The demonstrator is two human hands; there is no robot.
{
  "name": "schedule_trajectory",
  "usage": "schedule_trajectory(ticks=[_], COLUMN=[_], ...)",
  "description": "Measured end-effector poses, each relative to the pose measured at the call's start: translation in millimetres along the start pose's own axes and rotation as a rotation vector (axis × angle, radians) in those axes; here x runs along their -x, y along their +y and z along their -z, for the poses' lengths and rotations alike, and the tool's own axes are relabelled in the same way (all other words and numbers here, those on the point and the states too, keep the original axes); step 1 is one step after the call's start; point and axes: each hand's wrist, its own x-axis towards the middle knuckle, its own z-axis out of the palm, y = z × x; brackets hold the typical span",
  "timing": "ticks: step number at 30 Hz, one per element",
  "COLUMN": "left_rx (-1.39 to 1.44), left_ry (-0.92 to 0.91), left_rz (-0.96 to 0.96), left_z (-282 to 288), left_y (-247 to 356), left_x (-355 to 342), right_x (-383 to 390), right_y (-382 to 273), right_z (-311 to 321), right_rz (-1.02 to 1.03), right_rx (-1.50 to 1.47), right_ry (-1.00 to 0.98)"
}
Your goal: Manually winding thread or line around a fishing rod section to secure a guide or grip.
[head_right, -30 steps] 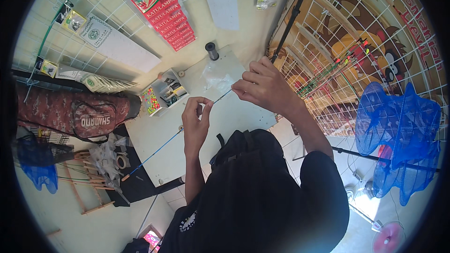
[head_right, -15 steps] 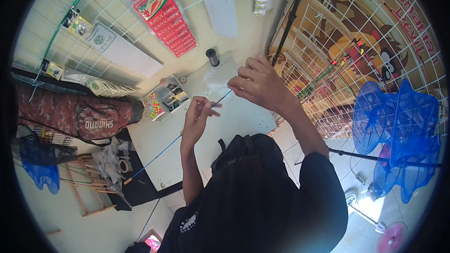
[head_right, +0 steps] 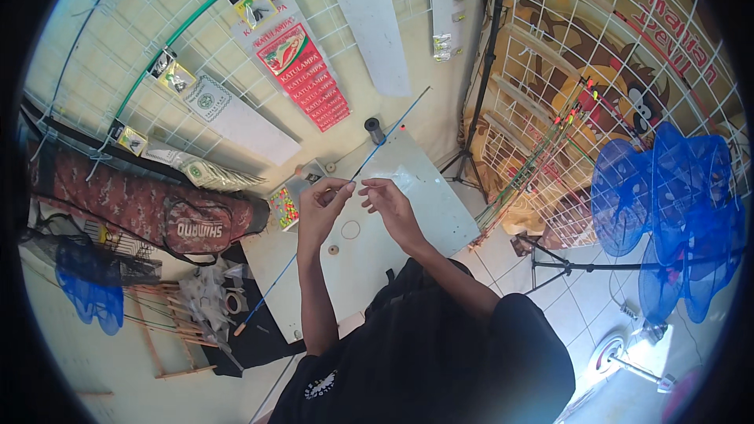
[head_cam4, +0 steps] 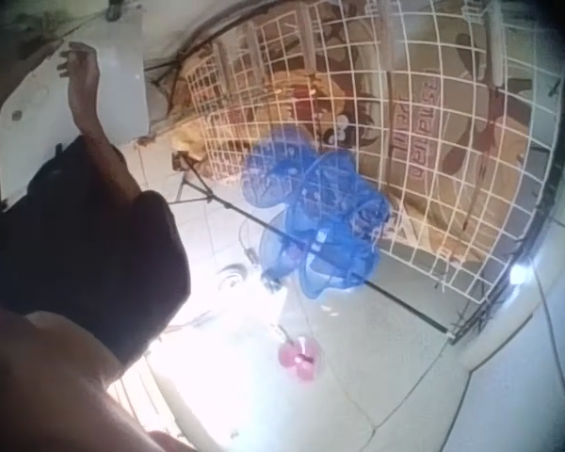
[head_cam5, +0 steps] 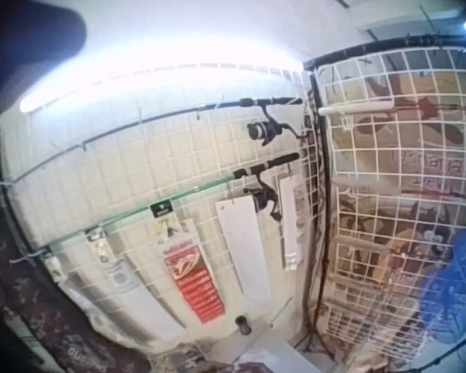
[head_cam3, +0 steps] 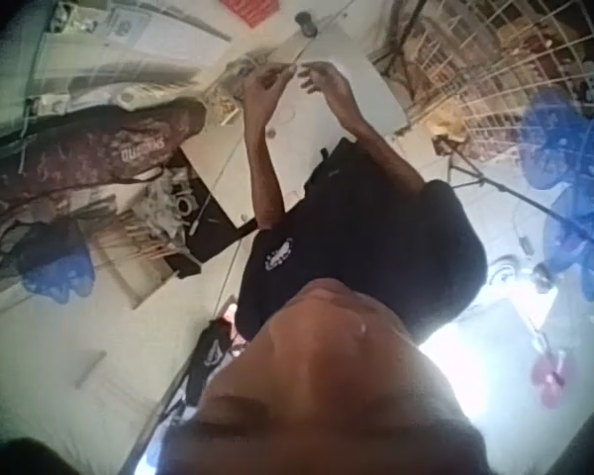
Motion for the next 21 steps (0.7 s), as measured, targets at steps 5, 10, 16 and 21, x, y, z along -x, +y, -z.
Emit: schedule_trajectory(ticks=[5,10,16,21], left_rx=[0.111,0.090,0.072,0.054], left_ry=[0.041,0.116,0.283,0.346], left_rz=[-0.044,-0.112,-0.177,-0.134], left_z=[26,56,93,136], left_y=[-6,-15,-27,-54], left_x=[17,41,69,90], right_x=[-14,-16,-19,-33], right_y=[1,-2,-10,-15], right_z=[-29,-61,-100,-120], right_rz=[0.085,0.131,0.127,0.162], right_rx=[0.066,0.113,-0.141,-0.118], right_ry=[-0.095,-0.159,-0.040,0.004])
